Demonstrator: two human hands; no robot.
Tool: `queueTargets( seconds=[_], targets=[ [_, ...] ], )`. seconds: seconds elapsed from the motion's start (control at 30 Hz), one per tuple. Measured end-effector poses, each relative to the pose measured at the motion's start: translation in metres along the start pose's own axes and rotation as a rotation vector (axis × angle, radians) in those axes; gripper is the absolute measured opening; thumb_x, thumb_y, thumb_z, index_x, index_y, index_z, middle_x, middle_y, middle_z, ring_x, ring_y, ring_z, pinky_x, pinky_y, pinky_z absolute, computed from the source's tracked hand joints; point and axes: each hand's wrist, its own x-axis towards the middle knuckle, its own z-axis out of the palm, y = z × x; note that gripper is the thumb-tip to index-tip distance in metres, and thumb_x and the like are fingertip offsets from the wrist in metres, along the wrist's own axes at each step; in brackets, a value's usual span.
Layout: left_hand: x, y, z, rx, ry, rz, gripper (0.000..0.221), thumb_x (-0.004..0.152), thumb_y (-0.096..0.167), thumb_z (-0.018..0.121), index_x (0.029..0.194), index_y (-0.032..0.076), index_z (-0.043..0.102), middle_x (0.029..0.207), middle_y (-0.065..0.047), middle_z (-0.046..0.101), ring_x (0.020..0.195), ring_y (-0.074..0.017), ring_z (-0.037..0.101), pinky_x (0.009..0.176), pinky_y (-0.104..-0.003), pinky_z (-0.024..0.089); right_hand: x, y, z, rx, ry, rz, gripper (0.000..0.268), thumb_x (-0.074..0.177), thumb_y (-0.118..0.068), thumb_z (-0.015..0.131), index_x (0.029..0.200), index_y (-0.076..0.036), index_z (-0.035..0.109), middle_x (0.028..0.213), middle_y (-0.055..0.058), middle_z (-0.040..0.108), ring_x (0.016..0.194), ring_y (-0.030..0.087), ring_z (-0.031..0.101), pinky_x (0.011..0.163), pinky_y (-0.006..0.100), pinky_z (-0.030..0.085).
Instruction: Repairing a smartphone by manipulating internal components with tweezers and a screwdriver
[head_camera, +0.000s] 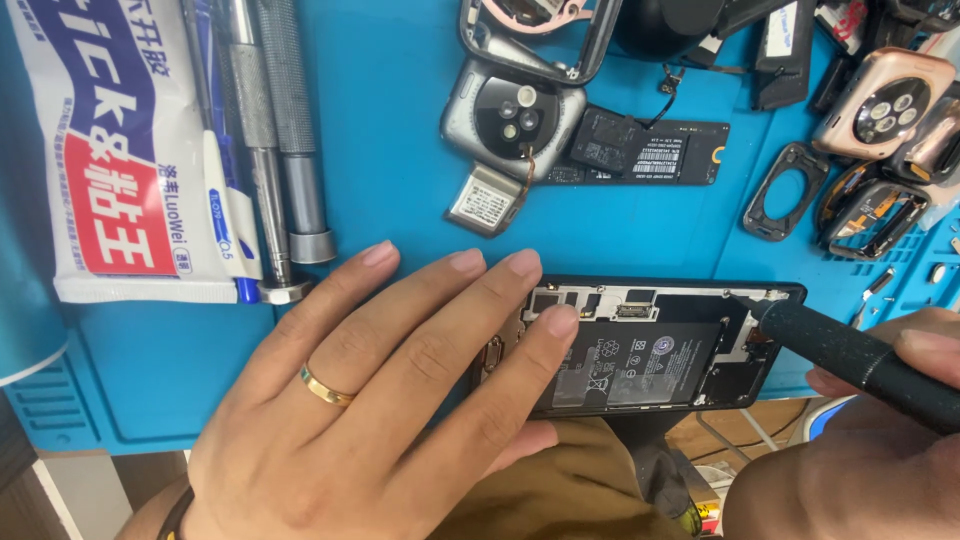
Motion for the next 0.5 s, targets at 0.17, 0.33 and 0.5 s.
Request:
queueTargets(
  seconds=[0.17, 0.33, 0.5],
  targets=[
    [0.002, -0.001, 0.000, -0.023, -0.011, 0.027, 0.042, 0.107, 0.051, 0.067, 0.130, 0.016, 0.071, 0.137, -0.006, 0.071, 0.123, -0.0245, 0.068, 0.105, -0.045, 0.054, 0.004, 0.026, -0.005, 0.115, -0.017, -0.028, 0.050, 0.130, -0.034, 0.028, 0.130, 0.012, 0.047, 0.092, 0.026, 0.045, 0.089, 0.036, 0.050, 0.090, 0.045, 0.042],
    [0.002, -0.002, 0.000, -0.020, -0.009, 0.033, 0.044, 0.107, 0.052, 0.068, 0.131, 0.015, 0.071, 0.137, -0.007, 0.070, 0.123, -0.0244, 0.068, 0.105, -0.045, 0.054, 0.002, 0.011, 0.005, 0.081, 0.030, -0.031, 0.052, 0.129, -0.034, 0.027, 0.125, 0.013, 0.047, 0.094, 0.026, 0.044, 0.091, 0.035, 0.050, 0.089, 0.043, 0.040],
    [0.003, 0.000, -0.001, -0.036, -0.025, 0.017, 0.045, 0.105, 0.052, 0.071, 0.131, 0.016, 0.070, 0.137, -0.006, 0.070, 0.124, -0.0247, 0.067, 0.106, -0.046, 0.054, 0.005, 0.023, -0.005, 0.160, -0.040, -0.114, 0.061, 0.126, -0.044, 0.027, 0.124, 0.014, 0.046, 0.089, 0.027, 0.044, 0.082, 0.036, 0.047, 0.082, 0.045, 0.039]
  ],
)
